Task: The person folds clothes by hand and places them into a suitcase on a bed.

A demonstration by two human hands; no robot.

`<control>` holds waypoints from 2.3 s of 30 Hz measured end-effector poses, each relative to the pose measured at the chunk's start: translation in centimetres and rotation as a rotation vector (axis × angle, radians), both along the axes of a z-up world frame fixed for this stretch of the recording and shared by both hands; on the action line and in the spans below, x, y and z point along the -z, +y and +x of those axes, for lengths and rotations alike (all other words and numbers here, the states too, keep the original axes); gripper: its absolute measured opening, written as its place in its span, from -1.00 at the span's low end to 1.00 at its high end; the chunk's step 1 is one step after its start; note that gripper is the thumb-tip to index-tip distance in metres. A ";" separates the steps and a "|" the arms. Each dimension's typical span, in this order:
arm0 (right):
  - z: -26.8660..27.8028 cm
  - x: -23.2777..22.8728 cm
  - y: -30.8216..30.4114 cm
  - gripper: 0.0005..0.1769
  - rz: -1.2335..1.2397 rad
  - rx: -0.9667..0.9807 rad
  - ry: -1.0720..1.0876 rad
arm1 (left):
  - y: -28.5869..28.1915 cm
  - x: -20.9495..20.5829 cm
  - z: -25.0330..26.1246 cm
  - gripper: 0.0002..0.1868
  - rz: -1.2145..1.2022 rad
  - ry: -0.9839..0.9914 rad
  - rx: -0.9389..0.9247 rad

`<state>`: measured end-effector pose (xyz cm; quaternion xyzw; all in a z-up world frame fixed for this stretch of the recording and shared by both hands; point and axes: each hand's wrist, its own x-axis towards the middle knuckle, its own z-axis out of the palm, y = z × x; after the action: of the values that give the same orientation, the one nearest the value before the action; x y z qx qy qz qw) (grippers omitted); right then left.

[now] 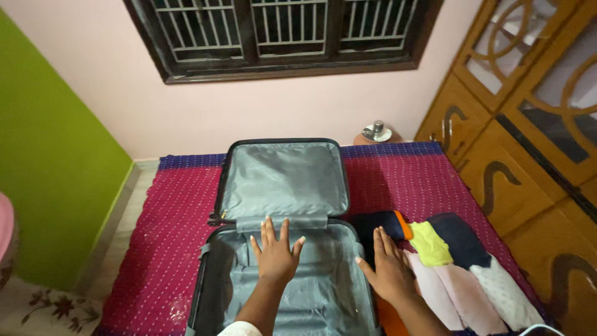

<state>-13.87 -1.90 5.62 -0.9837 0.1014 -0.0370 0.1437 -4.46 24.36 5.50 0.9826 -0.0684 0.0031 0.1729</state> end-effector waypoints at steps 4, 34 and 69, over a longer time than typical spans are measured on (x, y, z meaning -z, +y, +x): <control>1.6 0.3 0.5 0.07 -0.023 -0.040 -0.008 | 1.5 0.5 0.3 -0.19 -0.005 -0.025 -0.068; 9.7 6.2 -0.4 0.12 0.095 -0.146 0.257 | 9.5 2.8 1.7 -0.15 0.150 0.215 -0.455; 4.1 8.2 1.3 0.27 0.085 0.230 0.554 | 21.6 7.1 0.4 0.01 0.173 0.452 -0.191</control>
<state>-9.75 -0.59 -2.55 -0.9316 0.2488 0.2209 0.1466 -4.05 45.99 -1.61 0.9714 0.0653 -0.2061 0.0980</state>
